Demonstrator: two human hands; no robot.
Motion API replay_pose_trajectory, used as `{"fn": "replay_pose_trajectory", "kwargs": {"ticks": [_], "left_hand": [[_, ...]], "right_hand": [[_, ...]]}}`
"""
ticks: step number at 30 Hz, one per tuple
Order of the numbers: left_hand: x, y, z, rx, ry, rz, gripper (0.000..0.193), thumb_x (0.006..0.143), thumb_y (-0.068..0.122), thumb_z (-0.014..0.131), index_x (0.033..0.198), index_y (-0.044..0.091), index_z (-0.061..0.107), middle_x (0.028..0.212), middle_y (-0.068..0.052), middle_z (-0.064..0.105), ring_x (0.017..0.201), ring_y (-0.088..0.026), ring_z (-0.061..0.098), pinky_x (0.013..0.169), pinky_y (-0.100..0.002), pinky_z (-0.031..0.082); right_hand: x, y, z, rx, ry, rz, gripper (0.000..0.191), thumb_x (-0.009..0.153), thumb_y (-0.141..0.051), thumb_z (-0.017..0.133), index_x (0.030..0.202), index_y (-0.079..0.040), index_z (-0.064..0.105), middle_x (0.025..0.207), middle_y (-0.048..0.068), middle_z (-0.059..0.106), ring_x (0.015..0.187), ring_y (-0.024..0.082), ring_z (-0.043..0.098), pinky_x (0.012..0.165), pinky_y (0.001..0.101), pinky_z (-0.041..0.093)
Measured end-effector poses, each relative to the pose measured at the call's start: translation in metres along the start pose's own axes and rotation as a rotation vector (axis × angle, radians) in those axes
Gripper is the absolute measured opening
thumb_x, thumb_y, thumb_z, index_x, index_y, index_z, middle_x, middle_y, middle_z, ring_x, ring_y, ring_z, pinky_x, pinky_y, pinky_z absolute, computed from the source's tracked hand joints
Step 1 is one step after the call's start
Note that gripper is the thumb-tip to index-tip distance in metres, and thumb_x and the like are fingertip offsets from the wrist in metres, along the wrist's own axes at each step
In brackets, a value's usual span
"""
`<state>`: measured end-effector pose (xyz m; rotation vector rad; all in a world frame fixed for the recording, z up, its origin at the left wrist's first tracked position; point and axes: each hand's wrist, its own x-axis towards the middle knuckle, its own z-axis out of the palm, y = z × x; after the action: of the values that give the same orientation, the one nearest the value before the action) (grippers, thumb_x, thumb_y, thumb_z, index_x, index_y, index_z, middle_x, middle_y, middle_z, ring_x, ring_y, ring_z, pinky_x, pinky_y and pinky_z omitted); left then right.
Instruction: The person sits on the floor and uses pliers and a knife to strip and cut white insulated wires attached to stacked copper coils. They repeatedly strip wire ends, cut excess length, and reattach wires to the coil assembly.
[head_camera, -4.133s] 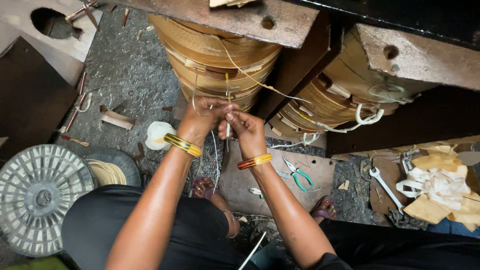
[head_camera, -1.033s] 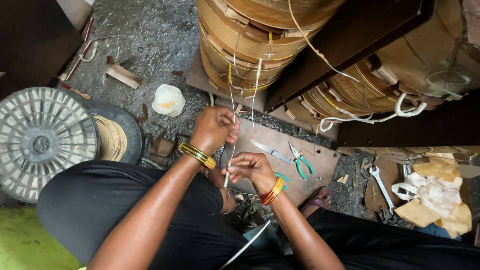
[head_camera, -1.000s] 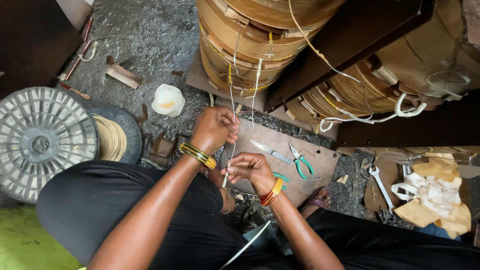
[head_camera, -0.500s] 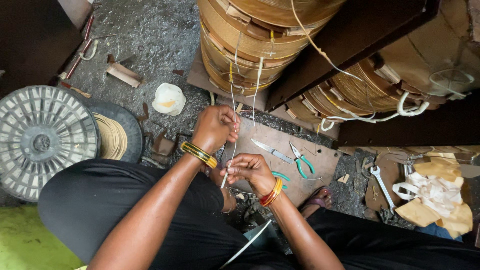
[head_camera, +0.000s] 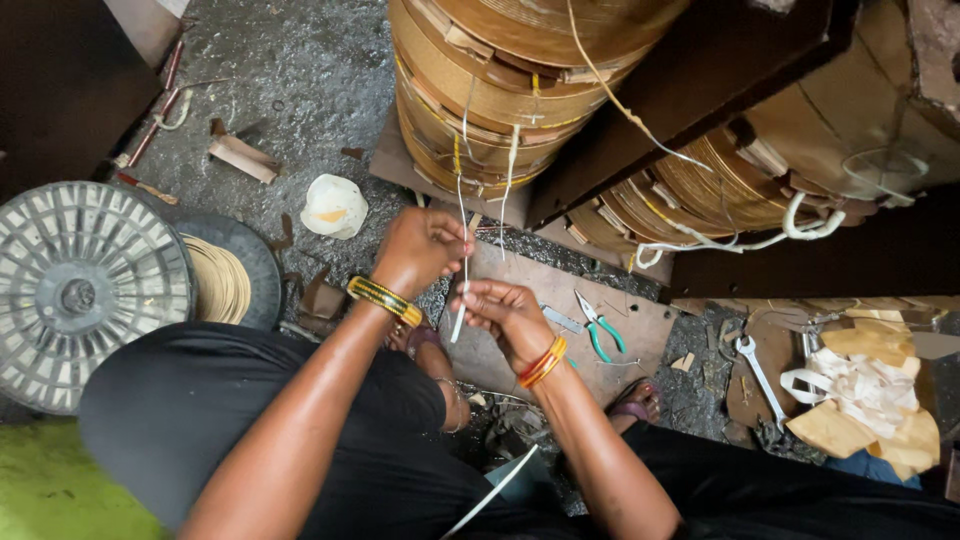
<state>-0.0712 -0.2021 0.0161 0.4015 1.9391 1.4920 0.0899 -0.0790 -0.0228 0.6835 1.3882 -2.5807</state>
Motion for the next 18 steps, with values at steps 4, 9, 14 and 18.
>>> {"fn": "replay_pose_trajectory", "kwargs": {"ticks": [4, 9, 14, 18], "left_hand": [[0.020, 0.000, -0.010, -0.136, 0.105, 0.004, 0.008, 0.086, 0.005, 0.071, 0.091, 0.001, 0.076, 0.077, -0.005, 0.075, 0.058, -0.008, 0.066, 0.051, -0.023, 0.051], [0.051, 0.005, -0.018, -0.268, 0.276, 0.020, 0.016, 0.093, 0.017, 0.073, 0.095, 0.001, 0.078, 0.078, -0.006, 0.077, 0.058, -0.008, 0.067, 0.050, -0.022, 0.050], [0.069, 0.006, -0.017, -0.423, 0.178, 0.028, 0.014, 0.087, 0.007, 0.077, 0.096, -0.003, 0.079, 0.079, -0.008, 0.078, 0.062, -0.009, 0.067, 0.055, -0.022, 0.052], [0.069, 0.006, -0.009, -0.307, 0.281, 0.066, 0.009, 0.087, 0.003, 0.074, 0.092, -0.004, 0.078, 0.077, -0.009, 0.077, 0.061, -0.009, 0.066, 0.054, -0.024, 0.055]], "right_hand": [[0.035, -0.015, -0.002, 0.061, 0.076, 0.009, 0.022, 0.093, -0.005, 0.069, 0.114, 0.001, 0.072, 0.100, 0.008, 0.077, 0.090, 0.013, 0.072, 0.079, 0.0254, 0.056], [0.081, -0.035, 0.001, 0.146, 0.055, -0.092, 0.021, 0.093, -0.006, 0.072, 0.114, -0.001, 0.073, 0.097, 0.005, 0.075, 0.087, 0.012, 0.068, 0.075, 0.0248, 0.052], [0.093, -0.041, 0.010, 0.103, 0.055, -0.166, 0.015, 0.097, -0.010, 0.071, 0.108, -0.001, 0.075, 0.093, 0.005, 0.074, 0.084, 0.013, 0.067, 0.077, 0.0264, 0.055], [0.090, -0.045, 0.021, 0.036, 0.127, -0.256, 0.015, 0.098, -0.009, 0.072, 0.105, 0.003, 0.075, 0.094, 0.005, 0.075, 0.083, 0.013, 0.068, 0.077, 0.0263, 0.054]]}}
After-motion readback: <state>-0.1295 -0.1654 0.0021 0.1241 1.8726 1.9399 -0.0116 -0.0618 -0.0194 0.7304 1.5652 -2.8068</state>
